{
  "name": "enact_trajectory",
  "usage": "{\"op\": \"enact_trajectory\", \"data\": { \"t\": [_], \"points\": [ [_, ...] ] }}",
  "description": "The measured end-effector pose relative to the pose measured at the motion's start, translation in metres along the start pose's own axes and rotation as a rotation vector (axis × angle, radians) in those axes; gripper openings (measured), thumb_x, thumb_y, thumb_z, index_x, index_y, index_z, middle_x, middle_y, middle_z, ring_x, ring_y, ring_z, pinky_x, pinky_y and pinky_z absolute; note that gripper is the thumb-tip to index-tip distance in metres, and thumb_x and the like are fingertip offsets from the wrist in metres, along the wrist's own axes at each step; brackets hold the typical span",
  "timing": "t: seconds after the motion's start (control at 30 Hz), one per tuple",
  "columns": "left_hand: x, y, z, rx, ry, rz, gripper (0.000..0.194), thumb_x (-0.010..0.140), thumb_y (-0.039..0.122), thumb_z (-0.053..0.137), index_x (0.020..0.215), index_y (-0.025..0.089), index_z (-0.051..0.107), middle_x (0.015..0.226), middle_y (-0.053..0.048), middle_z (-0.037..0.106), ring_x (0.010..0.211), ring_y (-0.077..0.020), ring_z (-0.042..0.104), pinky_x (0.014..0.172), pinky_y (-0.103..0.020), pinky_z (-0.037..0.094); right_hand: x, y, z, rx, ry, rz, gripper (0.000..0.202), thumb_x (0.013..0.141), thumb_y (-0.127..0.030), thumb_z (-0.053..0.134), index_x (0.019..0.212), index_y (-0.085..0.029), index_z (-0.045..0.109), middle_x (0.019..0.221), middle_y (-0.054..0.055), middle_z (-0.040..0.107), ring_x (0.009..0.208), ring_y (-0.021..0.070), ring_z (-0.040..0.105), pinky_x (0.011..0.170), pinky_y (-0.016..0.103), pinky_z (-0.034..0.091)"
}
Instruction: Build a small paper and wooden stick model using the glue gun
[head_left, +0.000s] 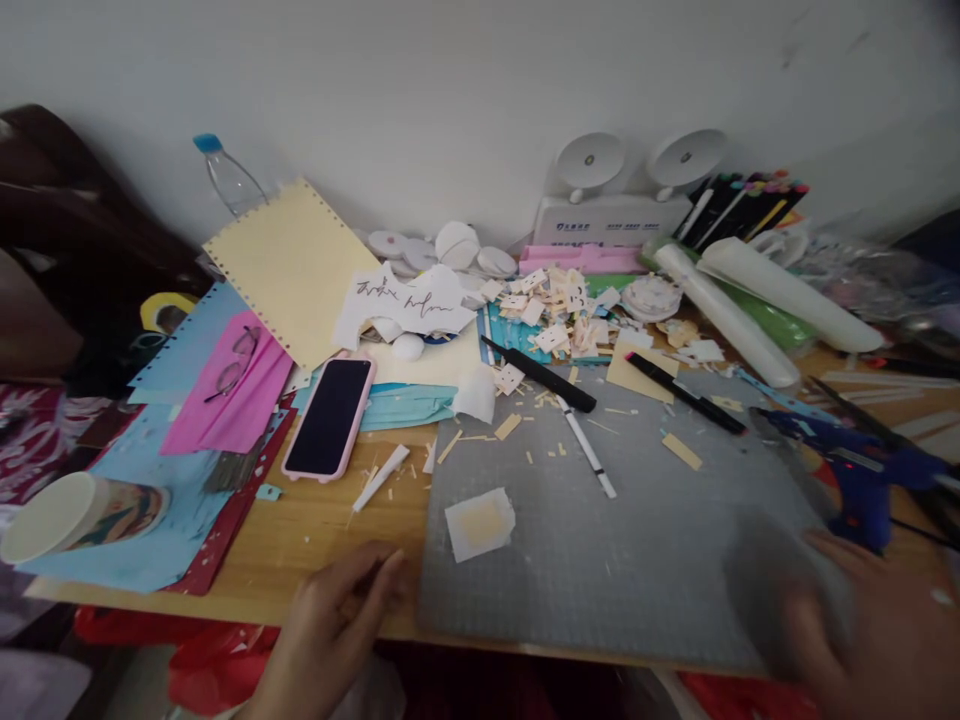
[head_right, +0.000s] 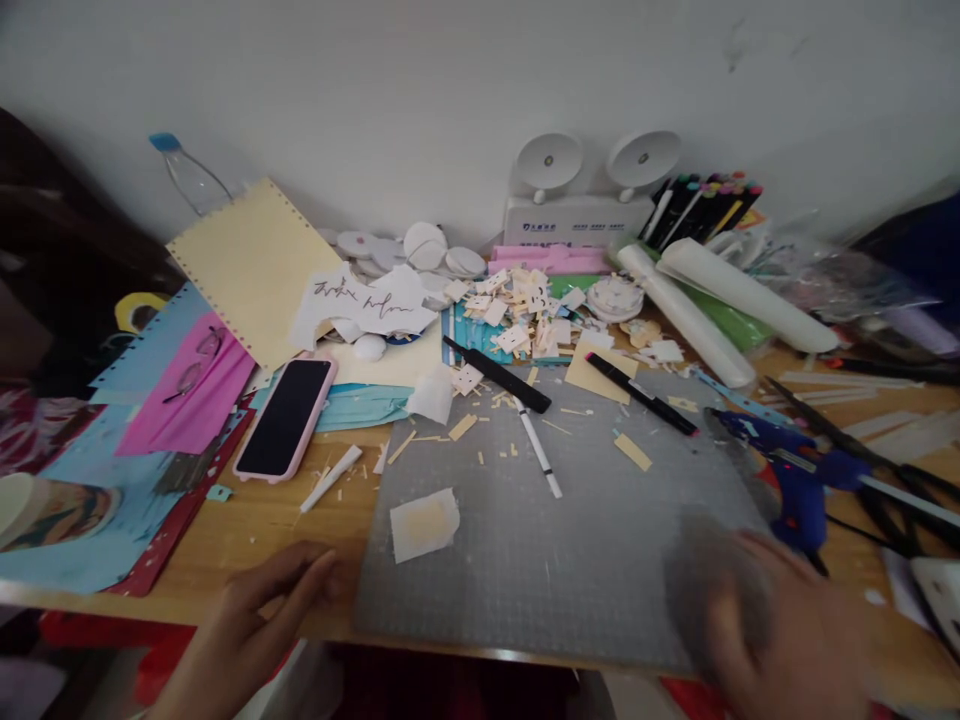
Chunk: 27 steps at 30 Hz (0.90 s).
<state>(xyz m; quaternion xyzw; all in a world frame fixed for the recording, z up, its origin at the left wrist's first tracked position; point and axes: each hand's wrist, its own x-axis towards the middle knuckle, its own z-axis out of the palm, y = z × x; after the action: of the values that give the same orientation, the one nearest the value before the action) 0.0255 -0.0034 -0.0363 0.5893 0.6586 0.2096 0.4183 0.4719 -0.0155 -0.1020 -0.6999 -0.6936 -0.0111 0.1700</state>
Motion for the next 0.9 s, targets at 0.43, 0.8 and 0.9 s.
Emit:
{"op": "enact_trajectory", "data": {
  "t": [0.43,0.8,0.9],
  "points": [
    [0.012,0.008,0.019,0.195,0.074,0.516,0.030,0.091,0.017,0.052,0.120,0.025,0.053,0.117,-0.006,0.064,0.110,-0.0175,0.061,0.094,-0.030,0.051,0.062,0.010,0.048,-0.171,-0.067,-0.007,0.075,0.096,-0.052,0.021,0.140,0.007,0.034,0.148,0.028,0.032,0.140,0.0351,0.029,0.116,0.045,0.026],
    [0.034,0.021,0.025,0.294,0.013,0.594,0.032,0.093,0.018,0.048,0.123,0.027,0.048,0.121,-0.005,0.058,0.114,-0.0175,0.058,0.097,-0.033,0.051,0.018,-0.008,0.000,-0.368,0.464,0.230,0.042,0.086,-0.047,0.045,0.095,-0.011,0.065,0.076,0.017,0.063,0.077,0.0350,0.061,0.075,0.047,0.051],
    [0.044,0.028,0.027,0.351,-0.037,0.650,0.031,0.093,0.018,0.048,0.123,0.026,0.048,0.122,-0.005,0.058,0.114,-0.0172,0.057,0.096,-0.032,0.051,0.028,0.014,-0.009,-0.334,0.458,0.400,0.067,0.079,-0.064,0.046,0.099,-0.003,0.064,0.072,0.019,0.060,0.073,0.0376,0.057,0.072,0.051,0.047]
  ]
}}
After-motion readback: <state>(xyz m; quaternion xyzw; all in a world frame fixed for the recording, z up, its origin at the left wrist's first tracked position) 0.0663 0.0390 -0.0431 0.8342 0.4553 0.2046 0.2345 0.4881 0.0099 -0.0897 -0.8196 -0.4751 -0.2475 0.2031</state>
